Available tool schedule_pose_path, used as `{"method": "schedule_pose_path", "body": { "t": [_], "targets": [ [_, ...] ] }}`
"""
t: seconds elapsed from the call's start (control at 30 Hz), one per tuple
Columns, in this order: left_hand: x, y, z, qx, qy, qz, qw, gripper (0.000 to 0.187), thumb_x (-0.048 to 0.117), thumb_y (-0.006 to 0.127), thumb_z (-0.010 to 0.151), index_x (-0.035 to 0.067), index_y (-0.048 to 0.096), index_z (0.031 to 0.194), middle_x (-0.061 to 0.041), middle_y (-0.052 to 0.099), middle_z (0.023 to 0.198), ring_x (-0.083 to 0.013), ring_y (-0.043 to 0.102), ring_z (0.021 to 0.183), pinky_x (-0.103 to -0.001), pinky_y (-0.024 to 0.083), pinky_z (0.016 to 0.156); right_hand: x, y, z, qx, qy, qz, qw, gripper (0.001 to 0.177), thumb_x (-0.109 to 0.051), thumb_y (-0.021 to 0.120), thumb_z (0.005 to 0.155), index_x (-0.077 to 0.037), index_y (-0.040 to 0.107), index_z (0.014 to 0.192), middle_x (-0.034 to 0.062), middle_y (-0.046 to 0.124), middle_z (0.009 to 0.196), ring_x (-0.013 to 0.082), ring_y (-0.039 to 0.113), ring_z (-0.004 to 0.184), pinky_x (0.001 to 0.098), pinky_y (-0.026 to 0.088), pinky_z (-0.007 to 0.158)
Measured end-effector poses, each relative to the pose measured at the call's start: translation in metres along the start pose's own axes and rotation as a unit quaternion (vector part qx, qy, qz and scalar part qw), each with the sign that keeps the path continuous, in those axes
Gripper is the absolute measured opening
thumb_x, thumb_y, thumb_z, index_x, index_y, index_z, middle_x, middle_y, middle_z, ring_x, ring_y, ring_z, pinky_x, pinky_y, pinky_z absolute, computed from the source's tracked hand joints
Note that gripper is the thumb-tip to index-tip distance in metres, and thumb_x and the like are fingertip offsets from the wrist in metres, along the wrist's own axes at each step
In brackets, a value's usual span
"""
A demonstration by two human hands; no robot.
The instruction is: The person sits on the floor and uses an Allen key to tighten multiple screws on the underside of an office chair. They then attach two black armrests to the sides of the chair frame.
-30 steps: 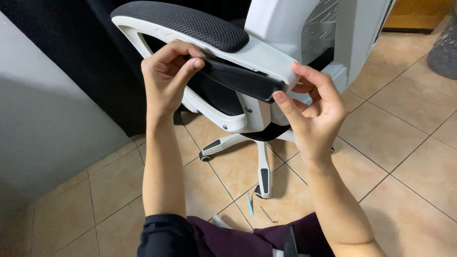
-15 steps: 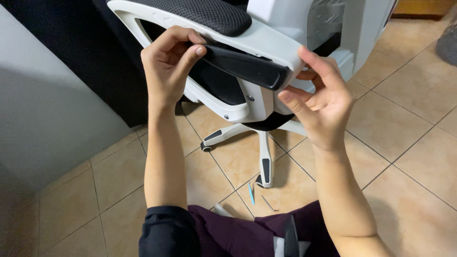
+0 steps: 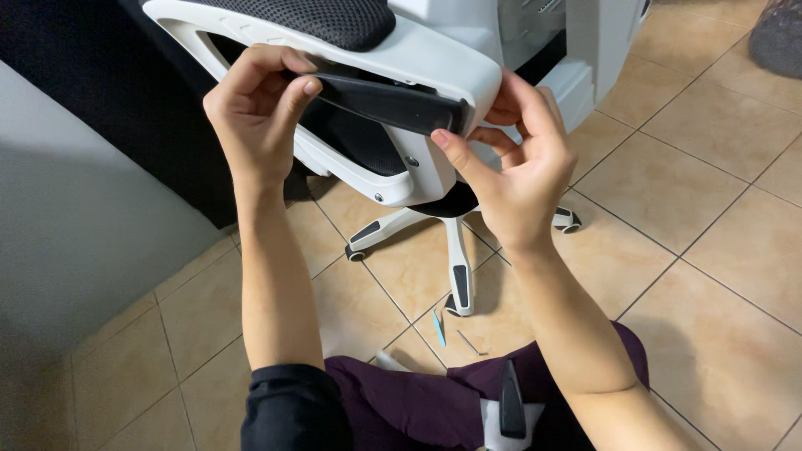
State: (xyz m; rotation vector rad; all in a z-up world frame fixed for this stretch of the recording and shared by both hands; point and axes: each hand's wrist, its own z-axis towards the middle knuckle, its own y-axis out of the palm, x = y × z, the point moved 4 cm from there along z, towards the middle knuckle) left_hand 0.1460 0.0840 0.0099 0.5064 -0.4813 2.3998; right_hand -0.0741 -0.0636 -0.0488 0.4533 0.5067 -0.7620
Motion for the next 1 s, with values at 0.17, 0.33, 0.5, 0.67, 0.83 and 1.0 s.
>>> {"method": "schedule_pose_path", "body": {
  "t": [0.17, 0.33, 0.5, 0.67, 0.83, 1.0],
  "targets": [
    [0.002, 0.002, -0.001, -0.003, -0.01, 0.003, 1.0, 0.012, -0.003, 0.078, 0.104, -0.005, 0.067, 0.11, -0.005, 0.069, 0.102, -0.0073, 0.068, 0.09, -0.019, 0.058, 0.083, 0.003, -0.003, 0.004, -0.003, 0.015, 0.001, 1.0, 0.054, -0.003, 0.087, 0.097, 0.009, 0.056, 0.14, 0.0081, 0.065, 0.121, 0.014, 0.069, 0.106, 0.0271, 0.064, 0.092],
    [0.005, 0.002, -0.001, 0.003, -0.026, 0.014, 1.0, 0.012, -0.002, 0.078, 0.103, -0.004, 0.068, 0.11, -0.004, 0.07, 0.102, -0.0086, 0.069, 0.097, -0.023, 0.059, 0.09, -0.004, -0.005, 0.011, -0.021, -0.009, -0.016, 1.0, 0.046, -0.015, 0.085, 0.104, 0.01, 0.06, 0.133, 0.0072, 0.061, 0.116, 0.0121, 0.066, 0.103, 0.0274, 0.063, 0.097],
    [0.007, 0.004, 0.001, 0.012, -0.05, 0.022, 0.998, 0.012, 0.0, 0.079, 0.101, -0.004, 0.069, 0.108, -0.004, 0.07, 0.099, -0.0077, 0.068, 0.094, -0.022, 0.058, 0.087, -0.001, 0.0, 0.014, 0.02, -0.005, 0.007, 1.0, 0.04, -0.02, 0.084, 0.102, 0.006, 0.062, 0.122, 0.0066, 0.068, 0.104, 0.0101, 0.068, 0.092, 0.0247, 0.061, 0.086],
    [0.015, 0.005, 0.005, 0.01, -0.068, 0.01, 0.998, 0.011, -0.001, 0.077, 0.102, -0.004, 0.07, 0.109, -0.003, 0.07, 0.101, -0.007, 0.067, 0.094, -0.021, 0.057, 0.088, 0.016, -0.005, 0.01, 0.029, -0.004, 0.018, 0.999, 0.036, -0.021, 0.085, 0.103, 0.006, 0.063, 0.115, 0.0062, 0.068, 0.101, 0.0093, 0.066, 0.089, 0.023, 0.059, 0.084],
    [0.029, 0.021, 0.004, 0.036, -0.064, 0.002, 0.997, 0.011, -0.002, 0.075, 0.1, -0.003, 0.069, 0.11, -0.003, 0.071, 0.103, -0.0073, 0.067, 0.093, -0.022, 0.057, 0.086, 0.011, -0.017, 0.026, -0.017, -0.014, 0.003, 1.0, 0.046, -0.031, 0.085, 0.103, 0.007, 0.064, 0.118, 0.0048, 0.068, 0.102, 0.0083, 0.064, 0.089, 0.0215, 0.055, 0.081],
    [0.043, 0.052, 0.007, 0.076, 0.013, 0.071, 0.995, 0.017, 0.003, 0.082, 0.096, -0.001, 0.07, 0.107, -0.006, 0.073, 0.099, -0.0101, 0.071, 0.09, -0.023, 0.06, 0.083, -0.03, -0.019, 0.06, -0.037, -0.087, -0.165, 0.982, 0.052, -0.04, 0.082, 0.091, 0.002, 0.069, 0.119, 0.0046, 0.067, 0.102, 0.013, 0.062, 0.09, 0.0276, 0.05, 0.082]
  ]
}}
